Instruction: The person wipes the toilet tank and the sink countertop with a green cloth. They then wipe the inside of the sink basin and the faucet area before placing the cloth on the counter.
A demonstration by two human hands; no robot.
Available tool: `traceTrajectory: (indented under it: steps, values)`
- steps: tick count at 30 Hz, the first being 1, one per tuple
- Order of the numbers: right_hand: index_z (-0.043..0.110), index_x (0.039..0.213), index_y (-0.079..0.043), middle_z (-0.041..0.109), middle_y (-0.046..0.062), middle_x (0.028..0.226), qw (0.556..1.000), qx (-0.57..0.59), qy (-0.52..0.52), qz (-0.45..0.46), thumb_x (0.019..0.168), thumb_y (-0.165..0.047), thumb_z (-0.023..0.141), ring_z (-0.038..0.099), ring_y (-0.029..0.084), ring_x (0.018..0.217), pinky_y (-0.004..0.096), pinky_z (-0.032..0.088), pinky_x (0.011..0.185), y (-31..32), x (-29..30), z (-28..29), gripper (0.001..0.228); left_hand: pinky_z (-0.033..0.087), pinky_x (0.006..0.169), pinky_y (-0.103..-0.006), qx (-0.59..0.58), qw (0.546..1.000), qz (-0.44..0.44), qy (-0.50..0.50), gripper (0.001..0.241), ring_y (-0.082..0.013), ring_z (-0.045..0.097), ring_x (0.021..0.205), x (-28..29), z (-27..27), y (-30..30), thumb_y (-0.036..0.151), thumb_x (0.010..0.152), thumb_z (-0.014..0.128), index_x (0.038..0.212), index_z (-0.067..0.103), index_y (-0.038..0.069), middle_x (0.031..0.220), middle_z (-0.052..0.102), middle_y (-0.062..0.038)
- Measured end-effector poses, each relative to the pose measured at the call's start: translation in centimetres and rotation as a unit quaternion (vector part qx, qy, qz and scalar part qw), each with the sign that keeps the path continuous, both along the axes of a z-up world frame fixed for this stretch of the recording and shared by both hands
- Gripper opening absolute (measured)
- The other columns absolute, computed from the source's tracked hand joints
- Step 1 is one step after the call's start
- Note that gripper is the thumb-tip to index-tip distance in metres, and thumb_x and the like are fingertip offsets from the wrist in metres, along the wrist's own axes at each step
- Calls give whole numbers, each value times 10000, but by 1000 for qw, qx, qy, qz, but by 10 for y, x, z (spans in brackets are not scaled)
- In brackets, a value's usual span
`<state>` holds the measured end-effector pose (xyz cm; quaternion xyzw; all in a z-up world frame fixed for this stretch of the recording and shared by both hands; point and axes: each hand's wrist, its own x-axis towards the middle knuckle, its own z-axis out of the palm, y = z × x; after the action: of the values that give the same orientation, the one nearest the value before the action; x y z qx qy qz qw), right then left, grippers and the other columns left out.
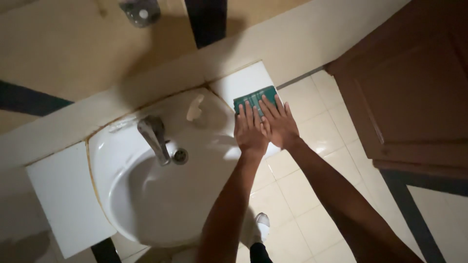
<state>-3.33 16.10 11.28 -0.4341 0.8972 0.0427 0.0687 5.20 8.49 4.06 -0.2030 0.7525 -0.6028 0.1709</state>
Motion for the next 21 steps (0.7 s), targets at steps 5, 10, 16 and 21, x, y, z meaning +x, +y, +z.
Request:
traceTrajectory:
  steps: [5,10,16,21]
  values:
    - [160,1653,-171,67,24,1737,1000,13,-18,-11,1056,-380,241,14,345,1578,578,80,1248,-40,-38,8,638,69,1309,-294,-510,833,-20,-211,594,-70,127,1619,-75,-105,-28,344,1141,159,1708,179,172,1793,117,39]
    - [163,1646,-176,76,12,1729,999,2,-17,-27,1049,-377,272,11,328,1579,573,74,1242,-65,-65,8,639,67,1281,-309,-608,659,-178,-405,615,-92,112,1588,-64,74,-86,411,1044,179,1634,188,237,1746,128,67]
    - [200,1656,-188,112,-8,1739,998,-31,-25,-46,1070,-351,296,33,307,1598,572,76,1266,-75,-78,9,616,63,1288,-320,-635,621,-186,-421,614,-110,95,1599,-98,34,-88,414,1042,190,1629,199,236,1747,129,52]
    - [207,1655,-188,112,-2,1752,999,-24,-9,-48,1068,-363,302,40,309,1600,585,67,1267,-71,-73,3,620,56,1313,-334,-650,646,-101,-387,602,-132,71,1633,-108,-28,-81,388,1080,201,1655,214,207,1771,126,14]
